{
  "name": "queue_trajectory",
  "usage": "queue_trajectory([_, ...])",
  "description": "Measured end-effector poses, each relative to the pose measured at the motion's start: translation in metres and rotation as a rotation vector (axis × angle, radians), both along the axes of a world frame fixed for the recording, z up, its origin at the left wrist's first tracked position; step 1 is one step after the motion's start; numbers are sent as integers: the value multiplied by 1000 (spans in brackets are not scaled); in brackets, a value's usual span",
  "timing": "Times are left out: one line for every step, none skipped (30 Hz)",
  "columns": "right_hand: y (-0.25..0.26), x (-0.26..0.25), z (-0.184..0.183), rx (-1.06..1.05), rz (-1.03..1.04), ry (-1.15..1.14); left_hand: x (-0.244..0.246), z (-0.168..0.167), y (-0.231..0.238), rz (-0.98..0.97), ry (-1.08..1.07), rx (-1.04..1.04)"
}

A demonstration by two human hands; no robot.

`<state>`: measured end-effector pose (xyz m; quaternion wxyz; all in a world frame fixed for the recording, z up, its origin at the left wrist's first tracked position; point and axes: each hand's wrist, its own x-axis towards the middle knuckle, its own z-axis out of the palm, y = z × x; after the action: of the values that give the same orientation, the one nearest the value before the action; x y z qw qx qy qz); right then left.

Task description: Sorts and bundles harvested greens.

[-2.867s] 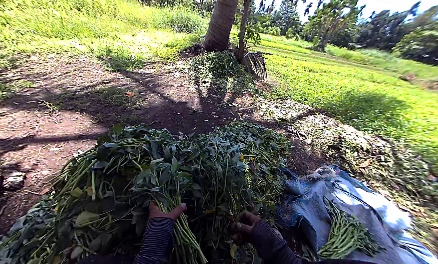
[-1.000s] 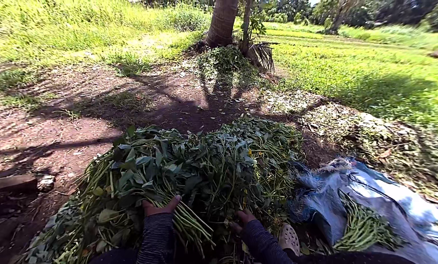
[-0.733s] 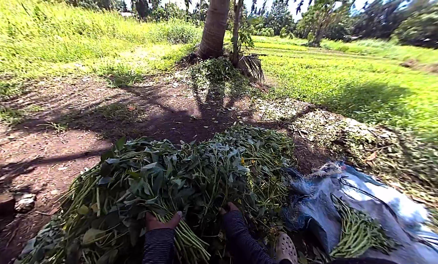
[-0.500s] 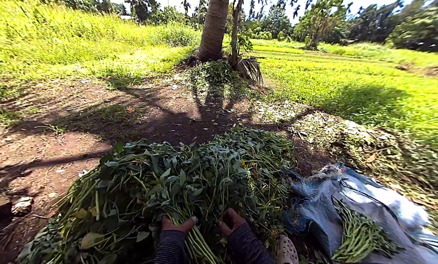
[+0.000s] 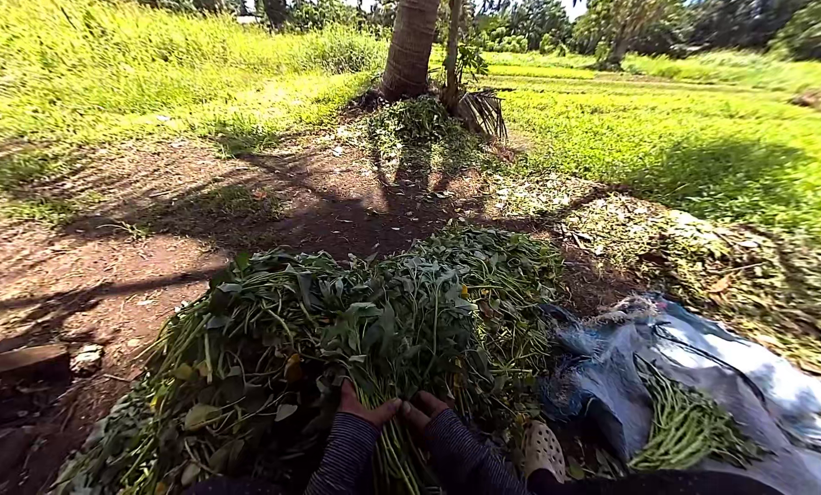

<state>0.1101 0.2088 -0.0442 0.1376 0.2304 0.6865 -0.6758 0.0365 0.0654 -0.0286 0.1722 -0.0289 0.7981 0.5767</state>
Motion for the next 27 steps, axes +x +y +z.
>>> queue_trajectory([0,-1,0,-7,-18,-8,-1,1,-1,22,5,-2])
queue_trajectory([0,0,4,-22,-30,-40,-3,1,-2,57,12,2])
queue_trajectory([0,4,4,-34,-53,-62,-6,3,-5,97,18,6])
queue_trajectory([-1,7,4,-56,-83,-77,-10,4,-8,126,25,6])
queue_trajectory([-2,10,3,-91,-118,-74,-13,5,-11,147,29,6])
queue_trajectory([-1,12,3,-143,-136,-72,-16,7,-13,157,34,11])
queue_trajectory([1,13,2,-208,-126,-76,-16,7,-14,159,35,17])
queue_trajectory([3,13,1,-259,-89,-85,-16,7,-15,153,33,25])
queue_trajectory([4,13,-2,-292,-31,-86,-17,6,-15,146,29,31])
queue_trajectory([6,12,-7,-316,29,-73,-17,7,-16,136,20,34])
queue_trajectory([6,12,-8,-321,56,-55,-18,9,-16,127,8,39])
queue_trajectory([4,14,-6,-308,50,-23,-18,10,-17,123,2,52])
queue_trajectory([2,15,-2,-285,39,5,-18,11,-17,122,5,71])
queue_trajectory([0,14,2,-248,19,24,-18,11,-18,114,9,80])
queue_trajectory([-2,12,2,-205,11,40,-18,11,-18,106,14,74])
queue_trajectory([-3,11,-4,-141,17,76,-17,12,-17,98,15,62])
queue_trajectory([-4,10,-7,-77,51,90,-15,12,-16,89,15,54])
queue_trajectory([-4,9,-9,-5,96,105,-14,12,-15,83,16,50])
queue_trajectory([-4,9,-11,67,141,125,-13,10,-14,79,21,53])
queue_trajectory([-5,8,-14,132,182,134,-13,8,-13,77,27,58])
queue_trajectory([-6,8,-15,177,213,128,-12,8,-12,74,28,55])
queue_trajectory([-6,8,-19,217,231,133,-13,8,-12,72,25,44])
queue_trajectory([-7,9,-24,251,243,139,-13,9,-13,76,22,38])
queue_trajectory([-7,10,-28,281,263,132,-15,9,-14,99,24,42])
queue_trajectory([-5,11,-29,307,309,109,-19,8,-17,138,36,49])
queue_trajectory([-3,12,-27,325,378,67,-24,7,-21,182,44,50])
queue_trajectory([-1,15,-26,349,439,28,-29,8,-26,232,49,43])
